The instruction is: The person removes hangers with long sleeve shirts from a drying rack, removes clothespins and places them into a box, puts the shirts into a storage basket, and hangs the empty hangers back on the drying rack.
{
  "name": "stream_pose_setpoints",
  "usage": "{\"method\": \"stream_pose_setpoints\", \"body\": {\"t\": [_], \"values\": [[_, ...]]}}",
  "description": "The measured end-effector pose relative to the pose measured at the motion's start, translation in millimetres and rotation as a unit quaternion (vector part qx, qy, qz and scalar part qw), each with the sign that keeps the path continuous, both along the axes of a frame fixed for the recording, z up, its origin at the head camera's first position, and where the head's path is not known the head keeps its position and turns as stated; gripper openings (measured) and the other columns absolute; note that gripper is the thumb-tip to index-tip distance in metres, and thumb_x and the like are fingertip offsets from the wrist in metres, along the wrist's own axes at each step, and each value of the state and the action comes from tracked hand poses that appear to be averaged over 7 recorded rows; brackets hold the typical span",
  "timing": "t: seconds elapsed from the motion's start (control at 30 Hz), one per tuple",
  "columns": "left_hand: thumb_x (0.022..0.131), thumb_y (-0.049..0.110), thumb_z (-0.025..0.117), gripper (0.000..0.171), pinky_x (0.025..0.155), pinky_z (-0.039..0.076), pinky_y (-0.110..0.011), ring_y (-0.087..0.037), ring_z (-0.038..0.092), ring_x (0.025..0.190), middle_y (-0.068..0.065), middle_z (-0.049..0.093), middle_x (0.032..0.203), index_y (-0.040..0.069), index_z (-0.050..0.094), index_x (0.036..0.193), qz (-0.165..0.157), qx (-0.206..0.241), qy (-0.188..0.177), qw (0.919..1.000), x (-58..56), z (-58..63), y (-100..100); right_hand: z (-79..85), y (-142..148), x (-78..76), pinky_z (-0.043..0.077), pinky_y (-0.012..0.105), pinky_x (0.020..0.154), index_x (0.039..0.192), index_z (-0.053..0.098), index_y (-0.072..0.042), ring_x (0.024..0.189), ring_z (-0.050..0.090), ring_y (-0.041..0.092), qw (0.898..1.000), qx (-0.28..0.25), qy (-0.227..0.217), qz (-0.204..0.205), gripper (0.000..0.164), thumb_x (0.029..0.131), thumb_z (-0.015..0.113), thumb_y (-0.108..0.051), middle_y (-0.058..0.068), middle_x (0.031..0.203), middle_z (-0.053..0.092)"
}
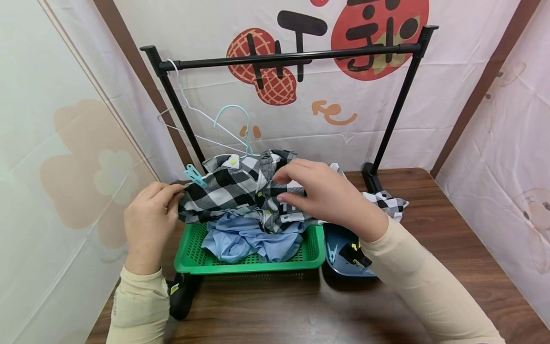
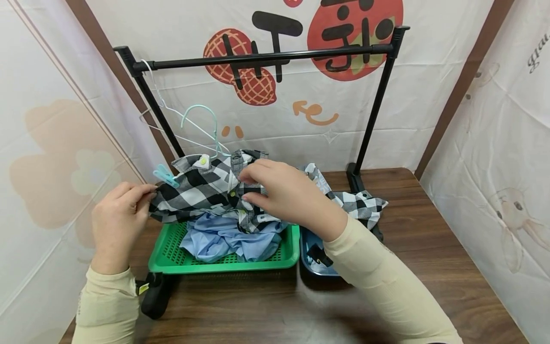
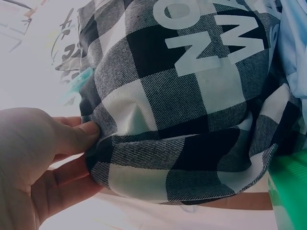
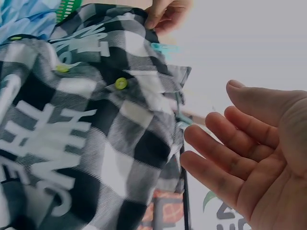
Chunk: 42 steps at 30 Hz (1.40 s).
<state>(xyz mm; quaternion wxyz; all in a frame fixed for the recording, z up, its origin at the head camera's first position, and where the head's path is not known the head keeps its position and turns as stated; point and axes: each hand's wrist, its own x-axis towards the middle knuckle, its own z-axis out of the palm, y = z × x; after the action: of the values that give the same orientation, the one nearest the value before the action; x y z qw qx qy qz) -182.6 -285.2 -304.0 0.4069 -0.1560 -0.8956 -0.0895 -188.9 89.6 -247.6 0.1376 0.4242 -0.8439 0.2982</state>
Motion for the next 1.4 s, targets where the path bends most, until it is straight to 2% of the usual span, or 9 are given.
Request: {"method": "stream_pose_setpoints", "body": {"t": [0.2, 0.5, 0.7, 0.87, 1.1, 1.4], "values": [[0.099, 0.010, 0.068, 0.013, 0.061, 0.052, -0.045, -0.031, 0.064, 0.075, -0.010, 0.071, 0.088, 0.004, 0.079, 0.102, -0.002, 0.001, 0.004, 1.0000, -1.3, 0.0, 2, 19.3, -19, -0.1, 0.054, 0.028, 0.089, 0.119, 0.069, -0.014, 0.102, 0.064, 0.008, 0.999, 0.000, 0.022, 0.030, 0.027, 0.094, 0.077, -0.021, -0.002, 0.113, 0.068], [0.101, 0.013, 0.065, 0.016, 0.064, 0.054, -0.045, -0.032, 0.065, 0.078, -0.010, 0.072, 0.091, 0.005, 0.079, 0.103, -0.002, -0.005, 0.000, 1.0000, -3.7, 0.5, 4, 39.1, -48, -4.6, 0.051, 0.025, 0.089, 0.122, 0.069, -0.013, 0.101, 0.062, 0.008, 0.997, 0.024, 0.050, 0.054, 0.029, 0.096, 0.075, -0.024, -0.003, 0.115, 0.068], [0.099, 0.011, 0.068, 0.012, 0.064, 0.053, -0.047, -0.033, 0.065, 0.079, -0.011, 0.072, 0.090, 0.004, 0.078, 0.100, -0.002, 0.003, 0.008, 1.0000, -3.8, -0.2, 5, 50.1, -71, -7.1, 0.049, 0.023, 0.088, 0.124, 0.067, -0.015, 0.099, 0.060, 0.007, 0.994, 0.061, 0.056, 0.065, 0.028, 0.098, 0.072, -0.025, -0.003, 0.120, 0.066], [0.095, 0.007, 0.071, 0.008, 0.063, 0.053, -0.048, -0.033, 0.065, 0.078, -0.012, 0.071, 0.088, 0.002, 0.077, 0.098, -0.005, 0.011, 0.012, 0.9998, -1.2, -3.9, 6, 54.9, -90, -9.2, 0.047, 0.019, 0.085, 0.124, 0.065, -0.019, 0.098, 0.059, 0.005, 0.993, 0.088, 0.050, 0.065, 0.025, 0.101, 0.068, -0.027, -0.007, 0.119, 0.064], [0.097, 0.006, 0.069, 0.010, 0.066, 0.053, -0.049, -0.033, 0.065, 0.080, -0.012, 0.071, 0.089, 0.002, 0.077, 0.099, -0.007, 0.011, 0.011, 0.9999, -0.3, -5.0, 4, 57.3, -111, -18.4, 0.048, 0.020, 0.085, 0.124, 0.065, -0.017, 0.100, 0.059, 0.007, 0.990, 0.100, 0.078, 0.055, 0.025, 0.101, 0.066, -0.027, -0.005, 0.119, 0.063], [0.101, 0.012, 0.064, 0.016, 0.065, 0.054, -0.046, -0.033, 0.065, 0.080, -0.012, 0.071, 0.091, 0.003, 0.078, 0.102, 0.002, -0.011, 0.003, 0.9999, 1.3, -2.6, 2, 68.9, -147, -32.3, 0.049, 0.020, 0.085, 0.121, 0.065, -0.019, 0.099, 0.060, 0.007, 0.981, 0.172, 0.090, 0.026, 0.024, 0.102, 0.063, -0.033, -0.004, 0.117, 0.062]]}}
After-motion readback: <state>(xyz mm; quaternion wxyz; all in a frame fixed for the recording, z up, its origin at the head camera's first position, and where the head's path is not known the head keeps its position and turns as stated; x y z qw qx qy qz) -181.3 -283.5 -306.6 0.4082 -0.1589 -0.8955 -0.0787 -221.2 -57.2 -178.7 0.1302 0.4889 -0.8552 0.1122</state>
